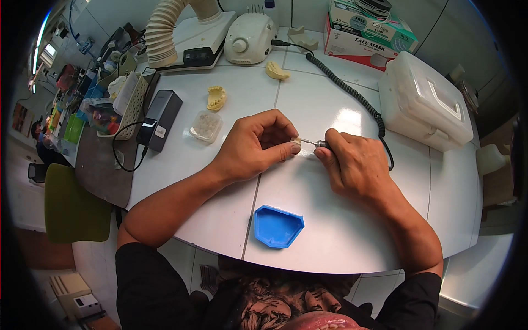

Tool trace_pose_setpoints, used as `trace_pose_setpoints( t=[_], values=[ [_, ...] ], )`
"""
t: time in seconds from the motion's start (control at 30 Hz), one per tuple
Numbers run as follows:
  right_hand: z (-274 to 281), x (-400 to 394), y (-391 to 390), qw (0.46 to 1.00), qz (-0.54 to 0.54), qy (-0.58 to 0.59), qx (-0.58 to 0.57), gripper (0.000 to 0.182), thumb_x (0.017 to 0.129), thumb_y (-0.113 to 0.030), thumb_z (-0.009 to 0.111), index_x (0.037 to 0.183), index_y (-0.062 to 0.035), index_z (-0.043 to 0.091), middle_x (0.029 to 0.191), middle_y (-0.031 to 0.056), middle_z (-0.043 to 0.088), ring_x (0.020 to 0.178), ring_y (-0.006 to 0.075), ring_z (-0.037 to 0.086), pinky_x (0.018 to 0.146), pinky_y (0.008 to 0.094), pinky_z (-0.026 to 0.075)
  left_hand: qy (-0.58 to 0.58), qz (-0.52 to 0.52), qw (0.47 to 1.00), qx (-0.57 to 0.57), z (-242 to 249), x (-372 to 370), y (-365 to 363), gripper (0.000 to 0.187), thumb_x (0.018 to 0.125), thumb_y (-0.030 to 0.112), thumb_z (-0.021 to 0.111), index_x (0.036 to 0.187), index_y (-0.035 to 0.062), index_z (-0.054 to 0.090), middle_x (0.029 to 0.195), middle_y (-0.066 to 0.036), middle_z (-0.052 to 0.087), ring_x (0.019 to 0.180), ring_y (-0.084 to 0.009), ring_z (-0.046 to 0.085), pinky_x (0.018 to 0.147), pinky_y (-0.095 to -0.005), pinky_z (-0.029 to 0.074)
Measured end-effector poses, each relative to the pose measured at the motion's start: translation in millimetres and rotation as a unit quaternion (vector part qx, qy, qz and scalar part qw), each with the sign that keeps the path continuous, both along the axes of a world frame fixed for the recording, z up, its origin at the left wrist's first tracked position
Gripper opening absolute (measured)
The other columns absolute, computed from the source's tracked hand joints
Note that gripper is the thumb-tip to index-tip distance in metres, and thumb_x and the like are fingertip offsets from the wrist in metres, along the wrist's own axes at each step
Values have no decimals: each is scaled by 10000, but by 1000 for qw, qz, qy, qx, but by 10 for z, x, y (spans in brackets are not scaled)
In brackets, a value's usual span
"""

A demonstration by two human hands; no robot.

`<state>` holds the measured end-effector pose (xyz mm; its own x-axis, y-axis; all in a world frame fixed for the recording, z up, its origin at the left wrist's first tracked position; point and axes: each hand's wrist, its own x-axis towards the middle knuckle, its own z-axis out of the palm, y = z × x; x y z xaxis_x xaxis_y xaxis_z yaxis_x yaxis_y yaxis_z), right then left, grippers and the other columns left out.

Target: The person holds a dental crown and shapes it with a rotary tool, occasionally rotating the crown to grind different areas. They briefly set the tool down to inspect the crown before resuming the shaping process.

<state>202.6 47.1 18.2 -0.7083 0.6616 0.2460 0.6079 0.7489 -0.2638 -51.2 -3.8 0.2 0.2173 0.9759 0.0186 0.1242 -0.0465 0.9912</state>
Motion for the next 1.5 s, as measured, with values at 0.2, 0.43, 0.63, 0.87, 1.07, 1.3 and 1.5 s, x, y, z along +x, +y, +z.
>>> trace_pose_setpoints(
  t=[0.2, 0.43, 0.63, 0.87, 1.07, 1.3, 1.5],
  values=[
    [5, 2, 0, 1000, 1, -3, 6, 334, 1073, -343, 647, 901, -58, 619, 697, 143, 674, 608, 378, 681, 549, 493, 505, -5, -1, 1000, -1, 3, -6, 12, 201, 1007, 25, 782, 1160, 10, 652, 1058, -73, 769, 980, -130, 771, 813, -261, 619],
    [-13, 3, -3, 1000, 2, 1, 3, 334, 1076, -342, 644, 905, -55, 619, 695, 141, 670, 611, 382, 682, 545, 503, 503, 6, 0, 1000, -4, 24, -2, 4, 205, 1002, 23, 785, 1161, 8, 655, 1062, -76, 770, 981, -129, 772, 808, -262, 622],
    [-6, -4, -7, 1000, -2, -9, 7, 342, 1083, -349, 634, 910, -54, 622, 706, 134, 671, 617, 382, 686, 551, 502, 508, -6, -1, 1000, -2, 15, -1, 2, 196, 1001, 21, 785, 1152, 9, 662, 1059, -77, 771, 978, -129, 771, 812, -262, 623],
    [1, -12, -23, 1000, -7, -19, 4, 335, 1081, -365, 639, 929, -66, 641, 719, 124, 678, 625, 369, 694, 559, 492, 520, -1, 3, 1000, 3, 2, -3, 9, 186, 998, 16, 784, 1145, -1, 671, 1052, -79, 776, 972, -125, 767, 823, -259, 618],
    [-13, -16, -35, 1000, -7, 2, 6, 327, 1060, -317, 663, 874, -56, 598, 699, 124, 639, 611, 383, 648, 538, 494, 472, 3, 8, 1000, 3, 11, 7, 8, 177, 990, 3, 785, 1133, -5, 682, 1050, -82, 776, 967, -120, 763, 830, -257, 614],
    [17, 1, -17, 1000, 3, -29, -4, 357, 1073, -383, 651, 910, -65, 648, 730, 133, 701, 633, 372, 704, 566, 490, 527, 3, 6, 1000, 7, 7, 7, 4, 175, 987, -6, 781, 1134, -8, 686, 1048, -77, 770, 945, -111, 756, 830, -250, 606],
    [8, 4, -14, 1000, 7, -19, 3, 349, 1073, -374, 650, 913, -64, 648, 730, 134, 702, 626, 376, 698, 561, 492, 520, 3, 5, 1000, 3, 16, 11, 2, 174, 990, -10, 774, 1138, -6, 682, 1045, -74, 766, 949, -111, 755, 838, -251, 604]
  ],
)
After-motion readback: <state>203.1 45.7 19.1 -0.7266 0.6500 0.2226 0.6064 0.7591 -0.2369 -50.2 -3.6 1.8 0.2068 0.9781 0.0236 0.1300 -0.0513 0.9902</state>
